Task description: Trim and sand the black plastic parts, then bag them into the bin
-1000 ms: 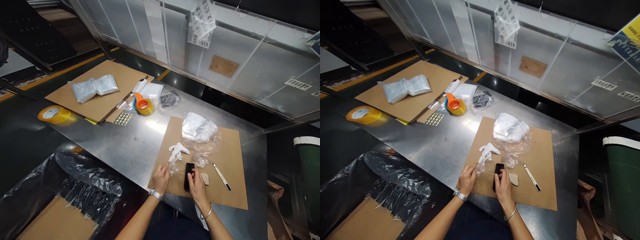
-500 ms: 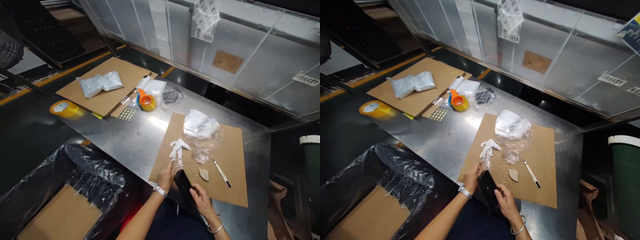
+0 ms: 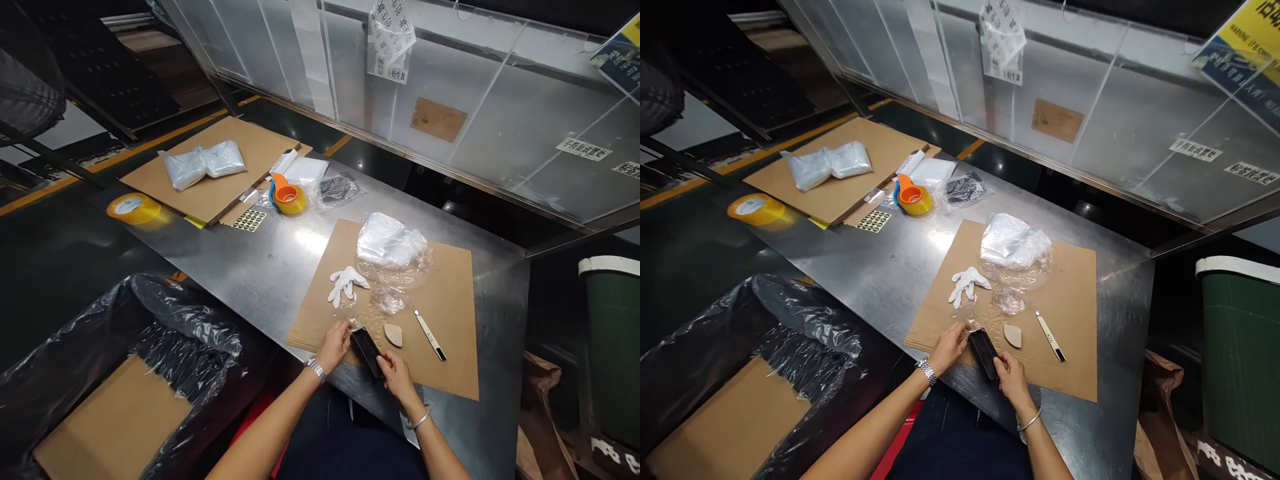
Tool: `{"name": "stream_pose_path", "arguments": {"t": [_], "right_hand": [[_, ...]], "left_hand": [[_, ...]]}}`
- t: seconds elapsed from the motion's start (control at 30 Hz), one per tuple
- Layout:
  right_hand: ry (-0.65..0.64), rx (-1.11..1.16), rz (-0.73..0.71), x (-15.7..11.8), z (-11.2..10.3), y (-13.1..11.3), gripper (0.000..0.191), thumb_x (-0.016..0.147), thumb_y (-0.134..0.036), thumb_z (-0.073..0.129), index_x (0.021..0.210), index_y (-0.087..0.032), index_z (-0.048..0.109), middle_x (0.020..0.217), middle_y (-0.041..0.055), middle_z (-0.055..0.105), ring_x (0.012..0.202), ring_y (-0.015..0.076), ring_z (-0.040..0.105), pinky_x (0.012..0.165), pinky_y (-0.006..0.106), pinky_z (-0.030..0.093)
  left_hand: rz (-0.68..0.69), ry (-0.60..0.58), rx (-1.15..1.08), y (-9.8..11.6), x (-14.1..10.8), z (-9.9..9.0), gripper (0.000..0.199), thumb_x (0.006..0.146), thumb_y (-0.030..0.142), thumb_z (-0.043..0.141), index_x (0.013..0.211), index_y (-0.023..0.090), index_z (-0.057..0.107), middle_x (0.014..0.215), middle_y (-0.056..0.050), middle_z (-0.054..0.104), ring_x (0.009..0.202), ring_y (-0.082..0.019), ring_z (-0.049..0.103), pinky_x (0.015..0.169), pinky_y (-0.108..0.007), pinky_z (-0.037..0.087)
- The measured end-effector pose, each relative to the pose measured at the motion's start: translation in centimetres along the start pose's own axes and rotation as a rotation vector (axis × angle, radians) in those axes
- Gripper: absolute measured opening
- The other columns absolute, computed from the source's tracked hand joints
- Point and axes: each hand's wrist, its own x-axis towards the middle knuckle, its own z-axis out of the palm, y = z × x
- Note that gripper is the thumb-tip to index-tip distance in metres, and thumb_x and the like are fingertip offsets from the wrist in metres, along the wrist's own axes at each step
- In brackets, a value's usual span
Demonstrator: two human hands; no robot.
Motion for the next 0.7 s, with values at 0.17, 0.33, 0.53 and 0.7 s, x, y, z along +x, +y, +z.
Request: {"name": "stream_pose_path", "arguments": {"t": [0.17, 0.33, 0.53, 0.7], "right_hand": [[0.117, -0.251, -0.089, -0.3, 0.8, -1.1, 0.023, 0.090, -0.035, 0.048, 0.094, -0.015, 0.058, 0.085, 0.0013, 0.060, 0.073, 0.0118, 0.058, 0.068, 0.030, 0.049], [0.102, -0.421, -0.188, -0.8, 1.0, -2.1, 0.020, 0.090, -0.034, 0.048, 0.092, -0.017, 0.059, 0.088, 0.0019, 0.061, 0.076, 0.0122, 0.059, 0.071, 0.031, 0.049], [0.131, -0.497, -0.199, 0.3, 0.6, -4.0, 0.026, 0.091, -0.033, 0.046, 0.107, -0.014, 0.054, 0.088, 0.0027, 0.062, 0.070, 0.0119, 0.060, 0.065, 0.029, 0.049], [0.110, -0.560, -0.233, 0.4, 1.7, -7.4, 0.033, 0.089, -0.022, 0.041, 0.120, -0.012, 0.045, 0.081, 0.0084, 0.067, 0.071, 0.0182, 0.063, 0.059, 0.025, 0.041]], "left_hand": [[-0.079, 0.135, 0.061, 0.2, -1.2, 2.1, 0.023, 0.087, 0.030, 0.050, 0.102, 0.014, 0.055, 0.095, -0.005, 0.060, 0.081, -0.016, 0.059, 0.072, -0.035, 0.050], [-0.070, 0.222, 0.134, 0.8, -2.0, 2.4, 0.021, 0.087, 0.029, 0.048, 0.100, 0.015, 0.057, 0.095, -0.005, 0.059, 0.086, -0.017, 0.057, 0.077, -0.038, 0.048], [0.030, 0.189, 0.130, 1.1, -3.6, 1.5, 0.021, 0.089, 0.021, 0.041, 0.095, 0.017, 0.060, 0.084, -0.005, 0.058, 0.083, -0.018, 0.055, 0.075, -0.035, 0.045], [0.070, 0.143, 0.050, 2.0, -5.1, -0.9, 0.028, 0.089, 0.024, 0.036, 0.094, 0.021, 0.063, 0.081, -0.008, 0.059, 0.081, -0.021, 0.054, 0.072, -0.032, 0.042]]}}
